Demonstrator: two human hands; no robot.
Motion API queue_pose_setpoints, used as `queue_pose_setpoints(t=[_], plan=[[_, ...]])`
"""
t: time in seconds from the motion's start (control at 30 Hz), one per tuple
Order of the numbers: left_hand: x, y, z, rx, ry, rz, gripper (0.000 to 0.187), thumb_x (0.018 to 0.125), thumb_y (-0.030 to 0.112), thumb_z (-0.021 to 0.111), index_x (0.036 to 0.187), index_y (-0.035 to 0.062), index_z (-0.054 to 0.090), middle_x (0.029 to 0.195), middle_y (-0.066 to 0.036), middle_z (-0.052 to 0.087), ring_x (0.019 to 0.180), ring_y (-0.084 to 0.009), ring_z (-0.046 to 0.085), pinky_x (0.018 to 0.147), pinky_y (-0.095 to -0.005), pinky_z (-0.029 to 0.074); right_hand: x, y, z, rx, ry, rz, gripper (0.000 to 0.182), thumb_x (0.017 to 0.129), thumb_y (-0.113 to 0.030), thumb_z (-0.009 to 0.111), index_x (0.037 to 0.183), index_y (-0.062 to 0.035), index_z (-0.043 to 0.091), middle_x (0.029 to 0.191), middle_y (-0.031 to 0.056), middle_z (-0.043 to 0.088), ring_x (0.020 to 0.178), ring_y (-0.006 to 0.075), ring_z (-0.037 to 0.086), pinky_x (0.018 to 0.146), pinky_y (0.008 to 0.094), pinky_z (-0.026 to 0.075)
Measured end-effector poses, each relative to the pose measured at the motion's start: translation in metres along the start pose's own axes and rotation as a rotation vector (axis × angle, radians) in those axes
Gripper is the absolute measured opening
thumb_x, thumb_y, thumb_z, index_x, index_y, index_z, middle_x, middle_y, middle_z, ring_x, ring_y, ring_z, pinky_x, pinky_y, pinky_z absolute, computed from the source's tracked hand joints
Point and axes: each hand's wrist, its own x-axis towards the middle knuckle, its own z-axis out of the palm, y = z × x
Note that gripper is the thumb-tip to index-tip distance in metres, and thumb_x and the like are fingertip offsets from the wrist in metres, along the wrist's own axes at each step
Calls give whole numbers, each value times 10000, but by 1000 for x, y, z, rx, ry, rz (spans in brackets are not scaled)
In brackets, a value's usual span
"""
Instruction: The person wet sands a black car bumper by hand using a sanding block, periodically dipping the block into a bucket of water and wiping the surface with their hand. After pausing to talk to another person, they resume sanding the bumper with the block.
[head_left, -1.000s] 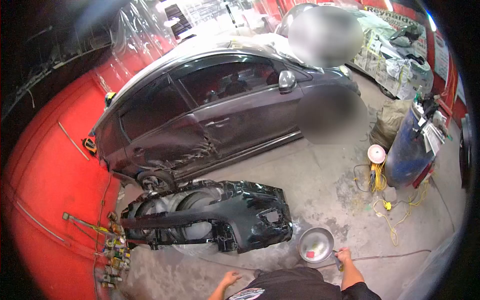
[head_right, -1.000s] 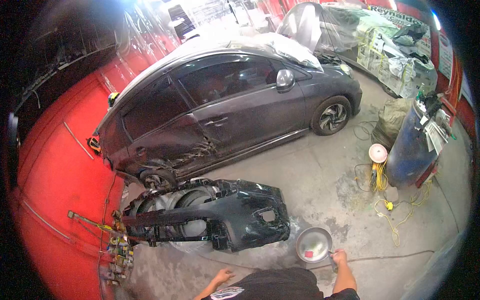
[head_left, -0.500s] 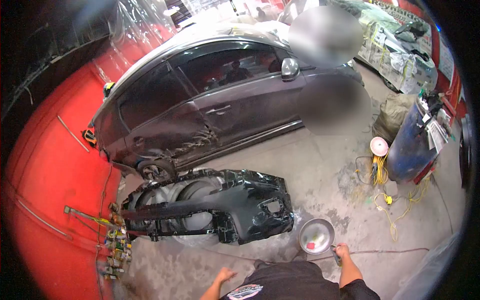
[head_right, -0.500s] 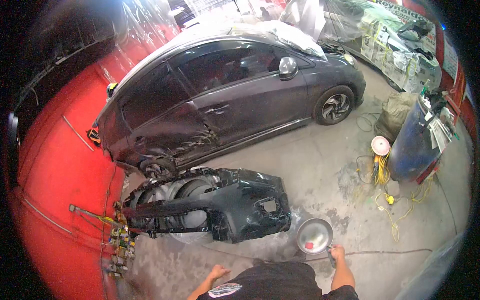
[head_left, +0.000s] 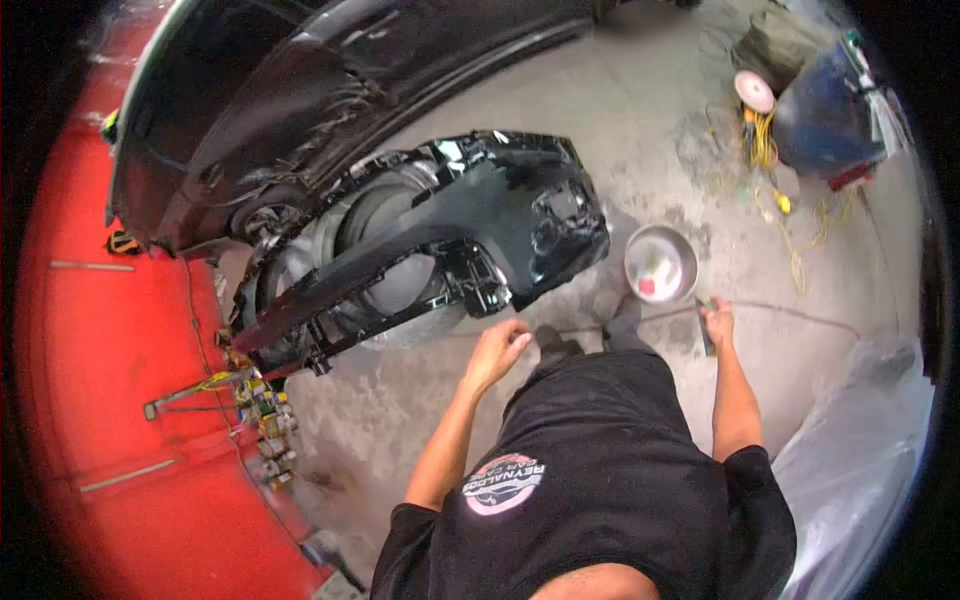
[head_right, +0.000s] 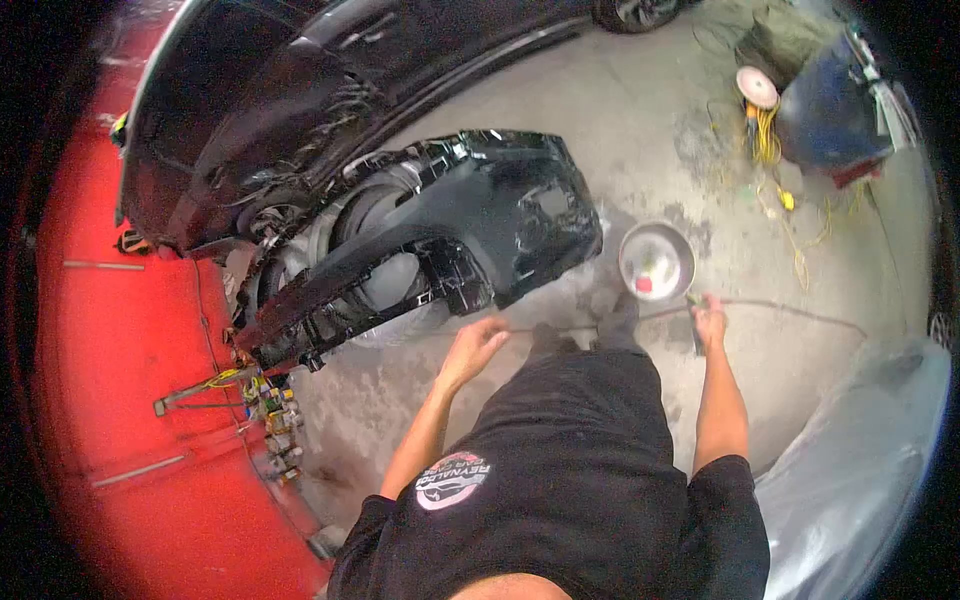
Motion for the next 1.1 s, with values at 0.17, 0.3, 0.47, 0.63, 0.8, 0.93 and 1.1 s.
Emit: queue_pose_setpoints(t=[0.17, 0.3, 0.47, 0.63, 0.8, 0.93, 1.1], plan=[[-3, -14, -16, -25, -52, -40, 280, 1018, 216, 742, 1207, 11, 763, 1110, -201, 790, 927, -336, 768, 827, -422, 600, -39, -51, 17, 466, -13, 230, 535, 893, -126, 795, 1411, -49, 687, 1332, 182, 729, 1216, 349, 698, 1070, 430, 530], [25, -18, -41, -15, 164, -31, 241, 1025, 163, 727, 1198, -2, 764, 1107, -184, 797, 913, -281, 768, 834, -389, 597, -57, -116, 54, 510, 44, 9, 506, 917, -59, 771, 1416, -36, 687, 1309, 163, 717, 1259, 323, 668, 1112, 405, 496], [93, -8, -106, 210, 568, 93, 268, 1054, 148, 710, 1251, -28, 751, 1174, -172, 796, 1042, -249, 760, 957, -389, 585, -42, -257, 75, 413, -42, -303, 502, 895, -99, 750, 1387, -32, 676, 1375, 183, 665, 1333, 369, 618, 1164, 439, 461], [153, -28, -164, 295, 828, 112, 334, 1087, 124, 674, 1391, -14, 666, 1119, -112, 775, 976, -193, 697, 935, -357, 558, 2, -342, 112, 486, -99, -523, 502, 895, -109, 761, 1388, -56, 685, 1398, 175, 638, 1319, 382, 606, 1136, 471, 473], [196, -62, -206, 476, 879, 125, 363, 1097, 153, 674, 1421, -10, 644, 1115, -108, 752, 987, -193, 679, 931, -346, 539, 33, -374, 141, 590, -110, -633, 541, 858, -62, 786, 1390, -63, 687, 1409, 183, 636, 1282, 396, 617, 1107, 488, 490], [211, -77, -231, 516, 826, 20, 399, 1109, 197, 672, 1452, -3, 630, 1135, -121, 739, 1008, -196, 676, 959, -333, 530, 48, -390, 153, 598, -86, -705, 560, 830, -7, 777, 1380, -80, 698, 1414, 173, 637, 1267, 396, 622, 1099, 500, 494], [217, -94, -239, 397, 729, -23, 435, 1129, 244, 654, 1480, -11, 618, 1176, -111, 728, 1069, -186, 664, 984, -324, 514, 54, -420, 168, 620, 1, -785, 589, 786, 18, 812, 1356, -99, 717, 1402, 156, 645, 1273, 363, 627, 1107, 498, 488]])
